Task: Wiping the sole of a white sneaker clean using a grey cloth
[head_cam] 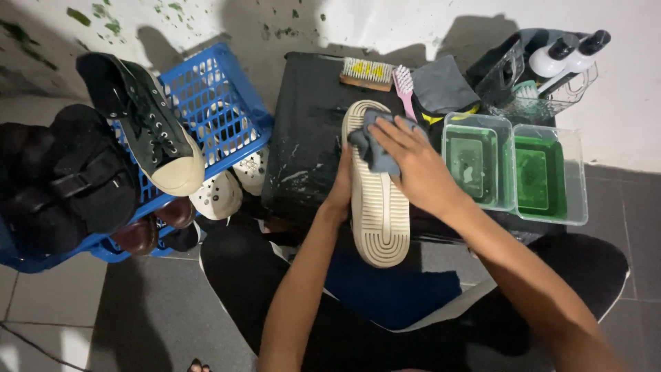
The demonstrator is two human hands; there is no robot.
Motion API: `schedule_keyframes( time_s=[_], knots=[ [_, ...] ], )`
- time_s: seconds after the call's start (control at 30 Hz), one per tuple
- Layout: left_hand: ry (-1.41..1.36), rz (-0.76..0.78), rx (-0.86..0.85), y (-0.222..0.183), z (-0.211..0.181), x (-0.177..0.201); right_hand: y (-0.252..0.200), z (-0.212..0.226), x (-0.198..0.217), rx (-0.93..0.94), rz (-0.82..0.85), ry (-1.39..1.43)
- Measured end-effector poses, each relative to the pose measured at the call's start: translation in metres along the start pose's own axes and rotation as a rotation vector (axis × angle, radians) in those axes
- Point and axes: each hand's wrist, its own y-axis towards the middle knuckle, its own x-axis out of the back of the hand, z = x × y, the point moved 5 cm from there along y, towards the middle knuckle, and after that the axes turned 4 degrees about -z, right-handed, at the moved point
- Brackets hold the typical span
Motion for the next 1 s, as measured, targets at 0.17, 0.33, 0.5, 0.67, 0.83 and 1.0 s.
schedule_keyframes(
  time_s=[0.17, 0.33, 0.5, 0.67, 0.83, 1.0],
  knots=[
    [0.069, 0.063, 0.054, 0.014, 0.02, 0.01, 0.027, -0.015, 0.0, -0.046, -0.025, 0.022],
    [0.127, 0.031, 0.057, 0.03, 0.042, 0.036, 0.032, -0.014, 0.003, -0.056, -0.016, 0.049],
    [0.156, 0.042, 0.07, 0.025, 0.039, 0.027, 0.014, 0.006, 0.011, -0.011, 0.035, 0.057],
    [0.195, 0.034, 0.062, 0.017, 0.038, 0.021, -0.013, 0.029, 0.011, 0.084, 0.063, 0.023],
    [0.184, 0.035, 0.069, 0.02, 0.043, 0.024, -0.038, 0.042, 0.006, 0.186, 0.094, -0.021],
    [0.283, 0.0, 0.099, 0.026, 0.05, 0.028, -0.034, 0.022, -0.002, 0.229, 0.015, -0.065]
  ],
)
